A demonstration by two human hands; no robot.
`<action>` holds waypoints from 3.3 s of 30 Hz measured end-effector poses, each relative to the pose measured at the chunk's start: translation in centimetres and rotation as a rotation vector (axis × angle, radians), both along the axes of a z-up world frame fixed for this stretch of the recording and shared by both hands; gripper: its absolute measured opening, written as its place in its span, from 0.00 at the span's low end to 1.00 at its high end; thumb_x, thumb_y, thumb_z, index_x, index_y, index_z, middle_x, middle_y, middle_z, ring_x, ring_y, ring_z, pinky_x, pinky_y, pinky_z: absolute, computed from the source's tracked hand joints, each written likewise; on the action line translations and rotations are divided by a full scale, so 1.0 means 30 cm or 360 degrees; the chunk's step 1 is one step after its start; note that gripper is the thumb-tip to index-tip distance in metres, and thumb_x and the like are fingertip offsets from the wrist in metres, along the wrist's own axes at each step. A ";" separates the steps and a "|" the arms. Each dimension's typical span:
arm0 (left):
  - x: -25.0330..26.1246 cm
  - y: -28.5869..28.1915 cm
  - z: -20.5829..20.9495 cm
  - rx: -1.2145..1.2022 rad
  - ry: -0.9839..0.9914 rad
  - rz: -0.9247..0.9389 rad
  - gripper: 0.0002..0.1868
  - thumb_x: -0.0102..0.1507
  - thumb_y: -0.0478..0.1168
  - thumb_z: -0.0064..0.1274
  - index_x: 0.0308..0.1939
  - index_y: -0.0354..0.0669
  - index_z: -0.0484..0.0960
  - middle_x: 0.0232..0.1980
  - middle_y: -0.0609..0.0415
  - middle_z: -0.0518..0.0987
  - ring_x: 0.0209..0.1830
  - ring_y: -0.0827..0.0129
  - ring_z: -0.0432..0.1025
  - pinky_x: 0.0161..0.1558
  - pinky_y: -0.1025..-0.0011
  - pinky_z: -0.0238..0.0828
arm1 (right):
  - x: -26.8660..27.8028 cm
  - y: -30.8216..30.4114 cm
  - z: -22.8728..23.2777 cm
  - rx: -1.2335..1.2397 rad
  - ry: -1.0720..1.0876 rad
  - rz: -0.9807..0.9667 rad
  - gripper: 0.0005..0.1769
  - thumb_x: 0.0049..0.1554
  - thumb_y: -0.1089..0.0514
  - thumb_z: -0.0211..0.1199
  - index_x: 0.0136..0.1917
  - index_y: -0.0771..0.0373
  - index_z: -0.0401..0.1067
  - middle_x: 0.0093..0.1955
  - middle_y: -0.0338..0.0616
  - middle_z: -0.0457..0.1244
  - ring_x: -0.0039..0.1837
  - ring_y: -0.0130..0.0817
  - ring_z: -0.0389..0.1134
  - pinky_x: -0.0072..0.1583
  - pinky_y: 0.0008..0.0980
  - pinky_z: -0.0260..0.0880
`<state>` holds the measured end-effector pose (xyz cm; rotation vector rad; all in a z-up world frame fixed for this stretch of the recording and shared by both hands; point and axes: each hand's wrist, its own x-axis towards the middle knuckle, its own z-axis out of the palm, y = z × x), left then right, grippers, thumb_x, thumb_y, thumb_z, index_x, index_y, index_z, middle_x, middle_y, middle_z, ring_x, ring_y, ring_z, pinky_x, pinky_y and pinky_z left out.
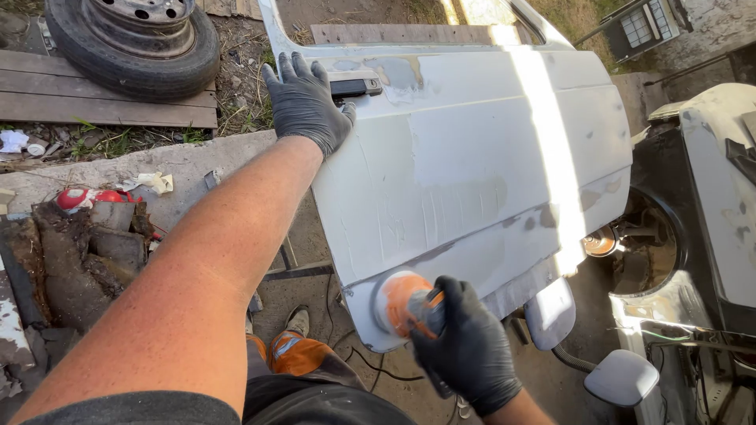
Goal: The person uses an orbital sander to smooth the surface of a white car door. They move the sander across the door panel in a consistent pattern while holding the door handle with the other hand.
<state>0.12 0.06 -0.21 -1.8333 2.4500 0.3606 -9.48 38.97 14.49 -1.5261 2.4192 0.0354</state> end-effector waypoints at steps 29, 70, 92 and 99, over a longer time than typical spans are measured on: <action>0.003 0.016 -0.027 -0.0110 0.0064 -0.0012 0.53 0.65 0.74 0.32 0.86 0.45 0.60 0.88 0.33 0.56 0.87 0.39 0.48 0.78 0.31 0.34 | -0.360 0.033 -0.014 -0.0246 0.0007 -0.0303 0.48 0.46 0.35 0.79 0.75 0.49 0.67 0.61 0.46 0.72 0.57 0.50 0.76 0.56 0.48 0.77; 0.013 -0.019 -0.089 -0.0283 0.0209 -0.0043 0.53 0.66 0.74 0.38 0.83 0.38 0.68 0.84 0.30 0.63 0.82 0.32 0.54 0.76 0.32 0.36 | -0.302 0.128 -0.066 -0.0279 -0.0011 -0.0174 0.43 0.49 0.37 0.80 0.71 0.56 0.72 0.59 0.47 0.71 0.52 0.44 0.75 0.51 0.45 0.82; 0.017 -0.005 -0.053 -0.0140 0.0156 -0.0037 0.55 0.66 0.75 0.35 0.86 0.40 0.61 0.88 0.30 0.55 0.86 0.34 0.47 0.78 0.32 0.34 | -0.144 0.122 -0.067 -0.0238 0.0141 0.0096 0.39 0.48 0.38 0.77 0.68 0.51 0.68 0.54 0.42 0.66 0.44 0.49 0.71 0.40 0.51 0.75; -0.002 -0.013 -0.060 -0.0055 0.0079 -0.0008 0.57 0.64 0.75 0.34 0.87 0.41 0.55 0.89 0.31 0.52 0.88 0.34 0.45 0.80 0.34 0.29 | -0.188 0.107 -0.054 -0.0284 0.0104 0.0205 0.38 0.49 0.40 0.81 0.66 0.57 0.71 0.52 0.47 0.69 0.43 0.44 0.73 0.41 0.42 0.80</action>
